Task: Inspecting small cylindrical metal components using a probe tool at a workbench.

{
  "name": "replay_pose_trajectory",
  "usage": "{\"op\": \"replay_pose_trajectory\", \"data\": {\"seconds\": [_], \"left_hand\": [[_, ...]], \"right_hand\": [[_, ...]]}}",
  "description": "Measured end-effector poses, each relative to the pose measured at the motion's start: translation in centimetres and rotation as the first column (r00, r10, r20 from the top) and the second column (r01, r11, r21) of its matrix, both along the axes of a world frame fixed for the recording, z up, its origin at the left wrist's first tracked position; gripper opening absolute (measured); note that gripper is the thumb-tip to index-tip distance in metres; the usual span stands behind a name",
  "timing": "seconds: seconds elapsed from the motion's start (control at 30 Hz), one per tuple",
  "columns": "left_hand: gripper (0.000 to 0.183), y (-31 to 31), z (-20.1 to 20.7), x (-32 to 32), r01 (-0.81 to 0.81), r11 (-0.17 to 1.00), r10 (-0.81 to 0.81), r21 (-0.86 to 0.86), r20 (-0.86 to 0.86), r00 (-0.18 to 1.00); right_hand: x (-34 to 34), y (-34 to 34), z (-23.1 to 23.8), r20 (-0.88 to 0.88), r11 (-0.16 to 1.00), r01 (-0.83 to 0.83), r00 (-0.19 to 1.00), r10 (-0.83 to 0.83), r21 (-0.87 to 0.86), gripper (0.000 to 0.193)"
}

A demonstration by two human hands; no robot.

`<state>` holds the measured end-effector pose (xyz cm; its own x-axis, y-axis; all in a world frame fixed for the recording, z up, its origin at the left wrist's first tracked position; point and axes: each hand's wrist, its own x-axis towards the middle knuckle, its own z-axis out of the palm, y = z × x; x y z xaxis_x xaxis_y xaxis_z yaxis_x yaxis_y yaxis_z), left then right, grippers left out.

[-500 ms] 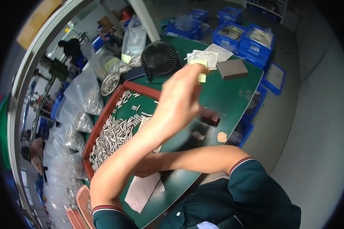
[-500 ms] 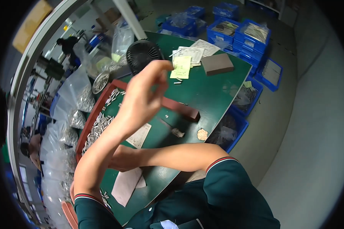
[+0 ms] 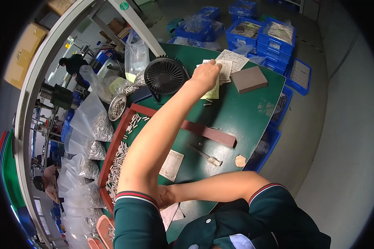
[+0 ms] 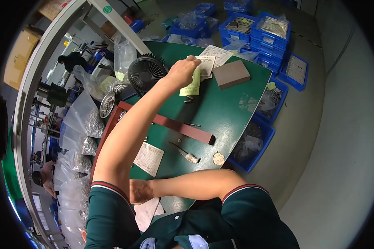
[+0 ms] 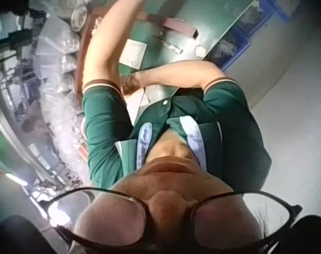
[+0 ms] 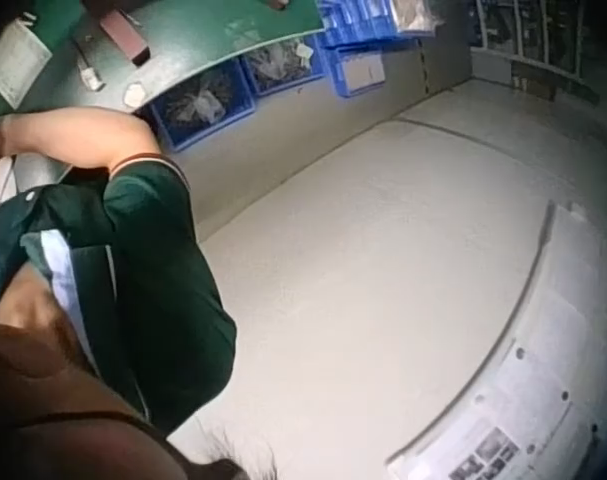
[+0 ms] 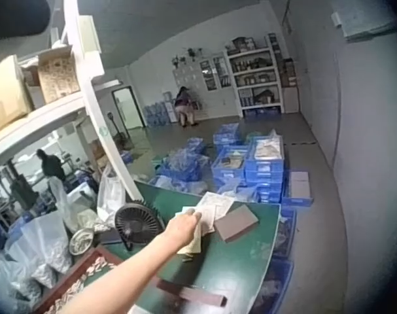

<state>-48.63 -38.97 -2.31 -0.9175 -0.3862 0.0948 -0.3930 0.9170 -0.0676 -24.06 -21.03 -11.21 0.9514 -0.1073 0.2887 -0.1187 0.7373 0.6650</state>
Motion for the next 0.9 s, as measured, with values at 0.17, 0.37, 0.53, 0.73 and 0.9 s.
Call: {"op": "replay_pose_trajectory", "data": {"seconds": [0.17,0.37,0.53,0.73,0.9], "left_hand": [[0.030,-2.4,-1.8,-0.2,0.077,0.997,-0.078,0.031,0.007,0.997],[0.022,-2.8,-2.0,-0.4,0.100,0.995,-0.099,-0.015,0.058,0.993],[0.011,-3.0,-2.2,-0.2,0.261,0.965,-0.259,-0.021,0.066,0.964],[0.013,-2.9,-2.8,0.8,0.322,0.945,-0.312,-0.061,0.130,0.941],[0.014,-3.1,-2.8,0.6,0.382,0.905,-0.337,-0.184,0.236,0.912]], "right_hand": [[-1.8,0.8,1.7,0.134,0.579,0.607,0.744,-0.654,-0.544,0.014],[1.1,-0.8,-1.5,-0.074,0.789,0.354,0.891,-0.447,-0.502,0.014],[2.2,-1.4,-3.8,0.126,0.803,0.333,0.941,-0.313,-0.494,0.020],[-1.4,-1.3,0.3,0.327,0.989,-0.129,0.934,0.146,-0.070,0.019],[-4.1,-0.8,2.4,0.596,0.644,-0.688,0.684,0.421,0.334,0.017]]}}
